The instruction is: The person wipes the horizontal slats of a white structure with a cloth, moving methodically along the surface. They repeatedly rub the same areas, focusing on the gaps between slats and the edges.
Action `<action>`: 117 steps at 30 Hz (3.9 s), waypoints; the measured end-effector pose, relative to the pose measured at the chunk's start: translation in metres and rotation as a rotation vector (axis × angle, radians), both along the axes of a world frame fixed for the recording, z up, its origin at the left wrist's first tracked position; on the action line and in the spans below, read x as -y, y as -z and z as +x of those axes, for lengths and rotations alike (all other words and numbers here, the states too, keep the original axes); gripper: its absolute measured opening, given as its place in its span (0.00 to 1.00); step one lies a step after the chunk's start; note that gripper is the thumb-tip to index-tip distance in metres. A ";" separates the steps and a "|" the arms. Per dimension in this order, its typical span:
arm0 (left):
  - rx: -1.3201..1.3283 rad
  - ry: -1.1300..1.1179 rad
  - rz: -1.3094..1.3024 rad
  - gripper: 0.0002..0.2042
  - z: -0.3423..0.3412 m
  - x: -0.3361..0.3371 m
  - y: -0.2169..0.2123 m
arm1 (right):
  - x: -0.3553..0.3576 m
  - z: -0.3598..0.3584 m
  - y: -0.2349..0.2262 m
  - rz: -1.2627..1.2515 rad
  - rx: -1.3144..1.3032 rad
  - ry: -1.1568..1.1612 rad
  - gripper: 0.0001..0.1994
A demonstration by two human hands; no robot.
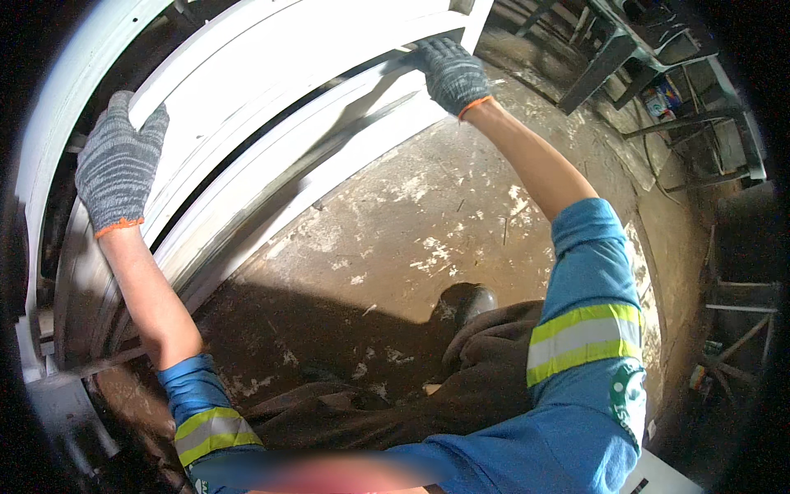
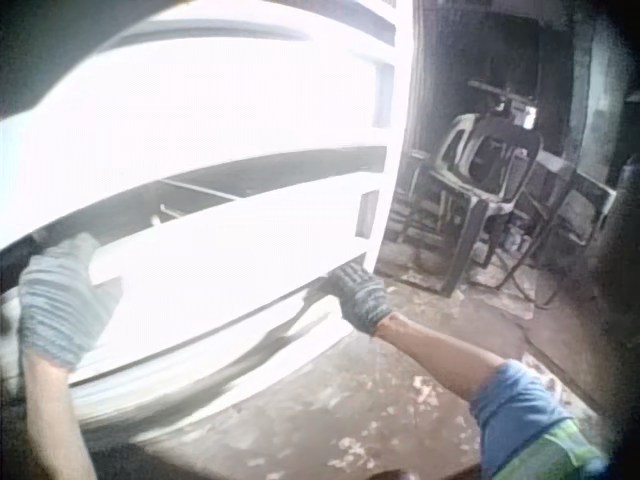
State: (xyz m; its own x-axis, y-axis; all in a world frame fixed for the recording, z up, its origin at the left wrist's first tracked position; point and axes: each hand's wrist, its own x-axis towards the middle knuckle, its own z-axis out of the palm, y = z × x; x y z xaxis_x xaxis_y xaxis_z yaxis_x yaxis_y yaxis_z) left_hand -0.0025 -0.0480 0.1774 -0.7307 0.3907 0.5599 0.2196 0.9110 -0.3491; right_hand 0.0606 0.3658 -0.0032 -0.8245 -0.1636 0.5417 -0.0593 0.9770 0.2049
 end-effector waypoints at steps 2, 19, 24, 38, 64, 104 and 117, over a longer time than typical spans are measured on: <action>-0.011 0.019 -0.001 0.26 -0.003 0.004 0.002 | 0.002 0.001 -0.002 -0.077 0.016 0.069 0.21; 0.022 -0.107 0.009 0.30 0.001 -0.003 0.000 | 0.018 0.013 -0.003 -0.021 -0.175 -0.019 0.22; -0.018 -0.041 0.012 0.33 -0.015 0.012 0.011 | 0.014 -0.010 0.008 -0.046 -0.116 -0.002 0.22; 0.075 -0.130 0.007 0.29 0.010 -0.016 -0.005 | 0.118 -0.002 -0.010 -0.097 0.032 -0.235 0.25; 0.043 -0.130 0.024 0.32 0.006 -0.009 0.002 | 0.040 -0.014 0.011 -0.101 -0.231 -0.032 0.14; -0.373 0.328 0.107 0.17 0.037 -0.022 0.018 | 0.167 -0.005 -0.015 -0.069 0.022 -0.199 0.22; 0.238 0.629 0.341 0.32 0.047 -0.102 0.201 | 0.138 -0.009 -0.011 -0.277 0.225 -0.405 0.24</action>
